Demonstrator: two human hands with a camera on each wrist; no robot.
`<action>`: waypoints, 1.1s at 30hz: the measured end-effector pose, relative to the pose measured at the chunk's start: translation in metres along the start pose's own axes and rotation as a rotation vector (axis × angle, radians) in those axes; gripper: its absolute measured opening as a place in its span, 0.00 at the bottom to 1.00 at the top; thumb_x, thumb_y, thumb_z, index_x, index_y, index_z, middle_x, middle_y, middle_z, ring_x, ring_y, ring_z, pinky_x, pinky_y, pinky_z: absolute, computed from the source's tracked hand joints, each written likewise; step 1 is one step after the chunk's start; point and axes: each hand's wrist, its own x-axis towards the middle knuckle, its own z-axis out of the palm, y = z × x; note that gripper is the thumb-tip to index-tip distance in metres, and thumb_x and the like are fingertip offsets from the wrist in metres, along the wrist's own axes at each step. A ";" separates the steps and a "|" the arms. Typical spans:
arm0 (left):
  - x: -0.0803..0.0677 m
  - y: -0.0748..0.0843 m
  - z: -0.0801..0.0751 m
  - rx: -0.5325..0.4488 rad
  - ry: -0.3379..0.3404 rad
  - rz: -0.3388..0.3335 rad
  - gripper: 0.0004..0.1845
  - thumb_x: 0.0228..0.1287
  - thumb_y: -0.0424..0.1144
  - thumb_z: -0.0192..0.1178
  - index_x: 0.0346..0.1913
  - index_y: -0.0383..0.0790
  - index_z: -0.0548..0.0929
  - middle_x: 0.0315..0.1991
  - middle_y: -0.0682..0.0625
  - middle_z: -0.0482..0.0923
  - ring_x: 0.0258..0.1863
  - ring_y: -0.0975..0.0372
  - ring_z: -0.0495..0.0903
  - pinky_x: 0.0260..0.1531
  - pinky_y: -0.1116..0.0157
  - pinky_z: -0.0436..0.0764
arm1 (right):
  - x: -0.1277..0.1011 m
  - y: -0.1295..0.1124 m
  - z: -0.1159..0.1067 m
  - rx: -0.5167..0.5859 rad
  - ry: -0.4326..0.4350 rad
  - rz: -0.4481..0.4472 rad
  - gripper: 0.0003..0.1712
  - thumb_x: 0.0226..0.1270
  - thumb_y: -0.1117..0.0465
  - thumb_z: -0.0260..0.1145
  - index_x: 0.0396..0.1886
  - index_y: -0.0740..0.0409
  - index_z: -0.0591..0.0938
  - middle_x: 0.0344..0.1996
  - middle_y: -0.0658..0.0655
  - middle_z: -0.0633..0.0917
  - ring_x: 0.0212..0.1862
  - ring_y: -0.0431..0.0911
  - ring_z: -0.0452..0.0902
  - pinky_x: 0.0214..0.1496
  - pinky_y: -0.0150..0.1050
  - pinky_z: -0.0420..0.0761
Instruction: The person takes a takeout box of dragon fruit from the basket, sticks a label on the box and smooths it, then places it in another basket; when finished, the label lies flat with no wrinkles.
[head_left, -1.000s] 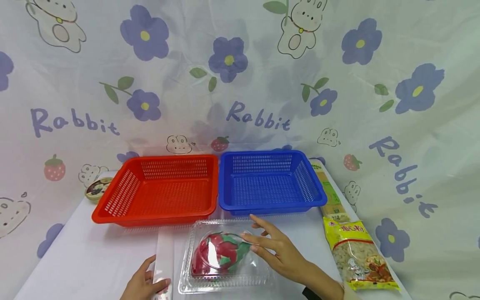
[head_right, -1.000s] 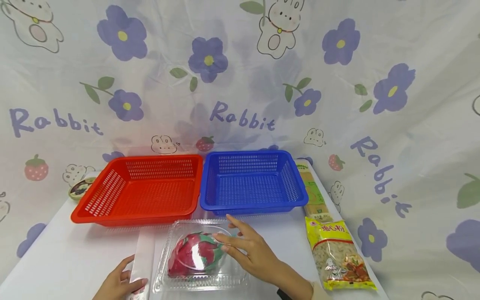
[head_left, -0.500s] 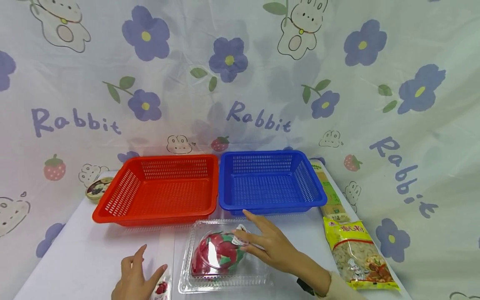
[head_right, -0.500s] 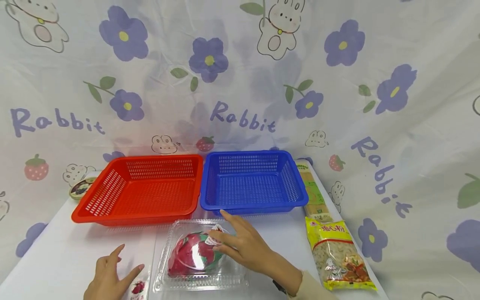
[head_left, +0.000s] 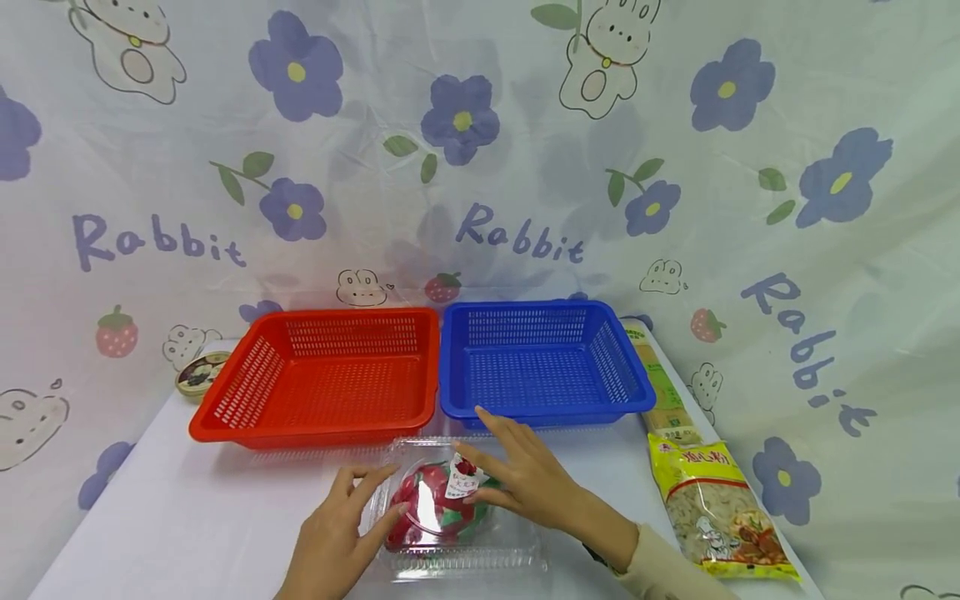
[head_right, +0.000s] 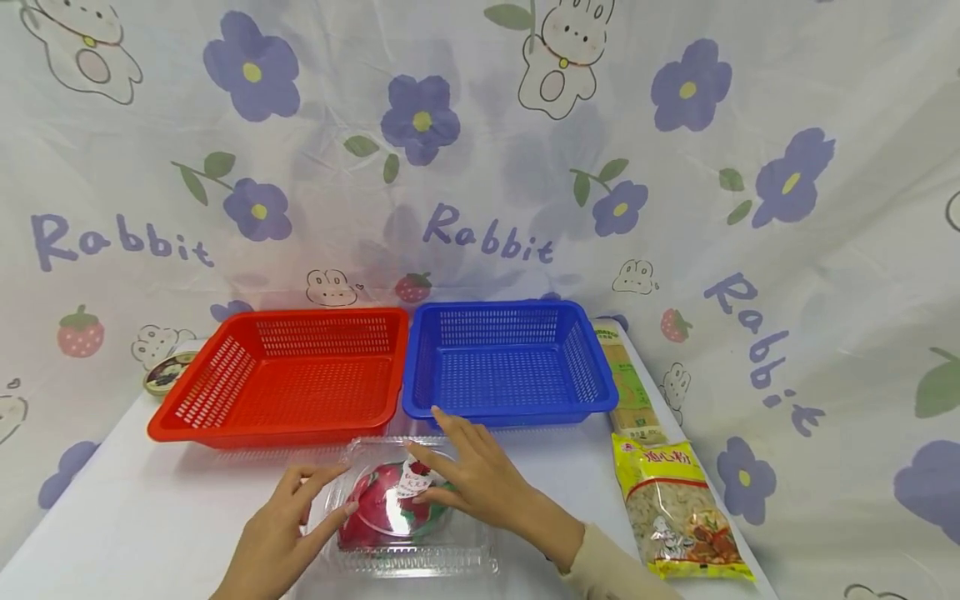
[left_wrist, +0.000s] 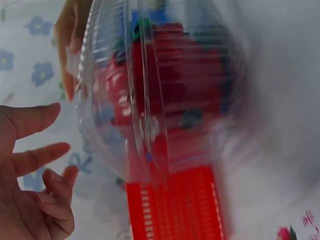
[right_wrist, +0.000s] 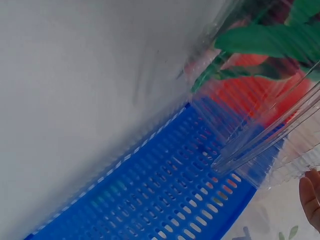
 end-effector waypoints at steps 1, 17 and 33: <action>0.002 0.002 0.003 -0.005 0.002 0.034 0.27 0.50 0.45 0.77 0.56 0.52 0.84 0.42 0.59 0.71 0.27 0.70 0.68 0.21 0.73 0.70 | 0.001 0.001 0.001 -0.020 -0.001 -0.008 0.37 0.70 0.36 0.57 0.73 0.46 0.70 0.74 0.65 0.62 0.66 0.55 0.70 0.59 0.51 0.79; 0.030 0.007 0.017 -0.031 -0.006 0.224 0.20 0.54 0.45 0.74 0.52 0.52 0.87 0.41 0.59 0.74 0.36 0.71 0.68 0.31 0.72 0.73 | 0.008 0.008 0.017 -0.093 -0.070 0.022 0.48 0.59 0.30 0.65 0.76 0.42 0.64 0.74 0.65 0.61 0.68 0.55 0.67 0.62 0.49 0.76; 0.058 -0.009 0.038 0.047 -0.254 0.330 0.23 0.66 0.61 0.59 0.60 0.62 0.83 0.67 0.41 0.70 0.70 0.43 0.62 0.63 0.40 0.67 | 0.004 0.007 0.018 -0.043 -0.150 0.086 0.50 0.61 0.30 0.62 0.78 0.45 0.61 0.76 0.66 0.57 0.68 0.57 0.67 0.59 0.53 0.77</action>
